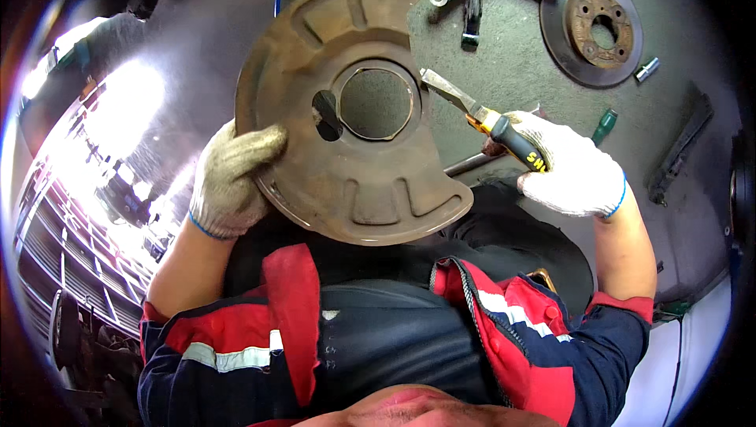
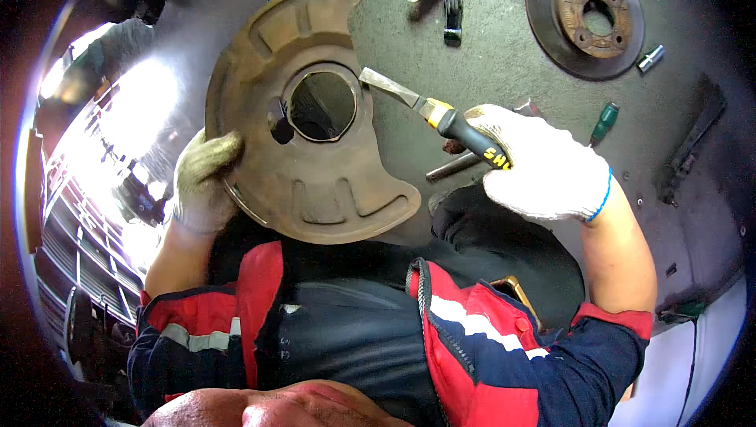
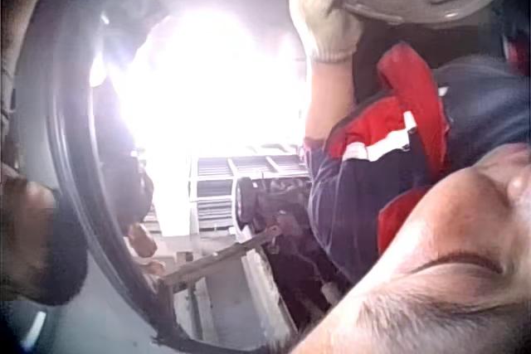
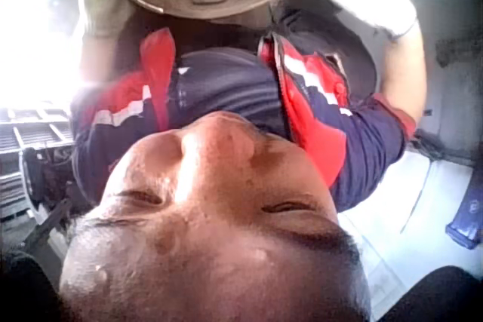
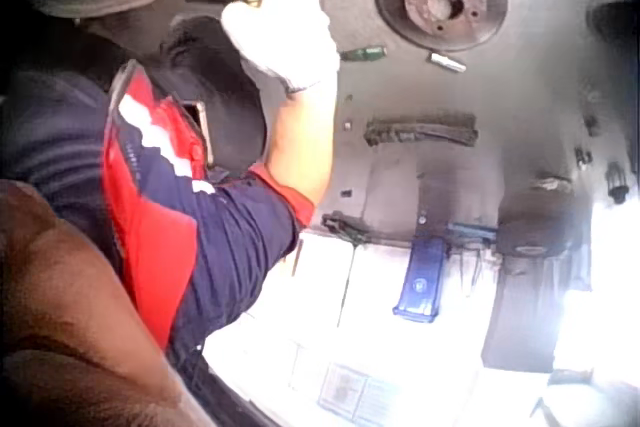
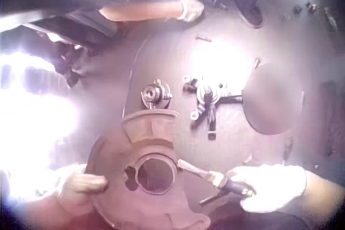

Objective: The person uses pliers to bend the inner rim of a metal brake shield while sitting on the floor, then places the shield onto a wheel hub assembly and strikes it with a hammer to secure it.

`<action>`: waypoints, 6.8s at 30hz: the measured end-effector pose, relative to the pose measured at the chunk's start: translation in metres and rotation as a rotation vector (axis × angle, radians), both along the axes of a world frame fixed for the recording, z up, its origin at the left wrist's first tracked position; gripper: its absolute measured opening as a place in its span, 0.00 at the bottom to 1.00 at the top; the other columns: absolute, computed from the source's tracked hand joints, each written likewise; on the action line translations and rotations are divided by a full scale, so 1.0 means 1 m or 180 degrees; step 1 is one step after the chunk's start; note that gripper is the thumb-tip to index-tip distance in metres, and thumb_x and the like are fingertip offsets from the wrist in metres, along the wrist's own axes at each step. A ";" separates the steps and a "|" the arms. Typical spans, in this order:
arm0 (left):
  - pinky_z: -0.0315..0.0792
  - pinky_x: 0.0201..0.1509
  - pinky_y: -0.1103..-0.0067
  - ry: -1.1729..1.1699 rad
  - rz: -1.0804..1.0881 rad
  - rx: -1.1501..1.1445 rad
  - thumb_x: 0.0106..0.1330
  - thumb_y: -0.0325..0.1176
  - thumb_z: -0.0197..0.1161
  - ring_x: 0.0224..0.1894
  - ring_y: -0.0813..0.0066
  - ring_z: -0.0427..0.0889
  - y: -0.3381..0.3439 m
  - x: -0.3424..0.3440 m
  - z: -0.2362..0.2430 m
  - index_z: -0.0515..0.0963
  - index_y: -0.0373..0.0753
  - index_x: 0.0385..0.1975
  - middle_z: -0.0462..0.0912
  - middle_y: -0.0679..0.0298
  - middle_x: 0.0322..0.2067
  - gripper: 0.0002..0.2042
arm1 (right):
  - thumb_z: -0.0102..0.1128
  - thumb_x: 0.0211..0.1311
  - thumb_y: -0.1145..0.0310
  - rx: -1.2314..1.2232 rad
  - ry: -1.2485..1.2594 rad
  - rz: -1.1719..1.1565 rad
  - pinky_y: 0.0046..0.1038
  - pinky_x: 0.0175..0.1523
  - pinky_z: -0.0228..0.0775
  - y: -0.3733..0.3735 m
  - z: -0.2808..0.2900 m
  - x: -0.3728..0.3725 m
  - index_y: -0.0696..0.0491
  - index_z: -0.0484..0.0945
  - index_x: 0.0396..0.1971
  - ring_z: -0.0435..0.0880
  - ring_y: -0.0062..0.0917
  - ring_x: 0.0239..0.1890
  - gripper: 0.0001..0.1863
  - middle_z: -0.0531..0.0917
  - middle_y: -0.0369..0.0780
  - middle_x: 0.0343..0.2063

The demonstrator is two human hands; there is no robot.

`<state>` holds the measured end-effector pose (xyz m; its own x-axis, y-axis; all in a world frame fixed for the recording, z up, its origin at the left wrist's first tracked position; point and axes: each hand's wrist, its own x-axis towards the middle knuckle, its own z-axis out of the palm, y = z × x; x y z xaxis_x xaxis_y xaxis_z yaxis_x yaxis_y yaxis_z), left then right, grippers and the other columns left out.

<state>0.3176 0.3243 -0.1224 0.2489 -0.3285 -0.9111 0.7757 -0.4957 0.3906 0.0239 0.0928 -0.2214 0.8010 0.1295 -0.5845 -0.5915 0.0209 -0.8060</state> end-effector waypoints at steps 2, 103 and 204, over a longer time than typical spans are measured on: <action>0.82 0.56 0.67 0.0025 0.0066 0.0077 0.70 0.27 0.61 0.48 0.61 0.87 0.004 -0.001 0.003 0.73 0.25 0.58 0.84 0.51 0.50 0.19 | 0.58 0.51 0.64 -0.0043 0.0124 0.0066 0.41 0.59 0.74 0.001 0.001 0.006 0.50 0.79 0.56 0.83 0.46 0.53 0.28 0.83 0.48 0.50; 0.73 0.44 0.80 0.0015 -0.2687 -0.0223 0.72 0.48 0.61 0.40 0.80 0.78 -0.040 -0.087 -0.016 0.77 0.34 0.55 0.83 0.66 0.38 0.23 | 0.72 0.57 0.68 -0.0228 -0.1114 -0.1123 0.41 0.68 0.69 0.057 -0.031 -0.100 0.49 0.76 0.63 0.78 0.38 0.63 0.31 0.78 0.43 0.63; 0.75 0.38 0.56 -0.2833 -0.4393 -0.2325 0.58 0.22 0.59 0.34 0.38 0.79 -0.017 -0.051 -0.039 0.73 0.27 0.41 0.78 0.43 0.36 0.11 | 0.72 0.59 0.70 0.0741 -0.1142 -0.1116 0.39 0.72 0.65 0.091 -0.035 -0.101 0.49 0.70 0.68 0.75 0.33 0.66 0.35 0.76 0.41 0.65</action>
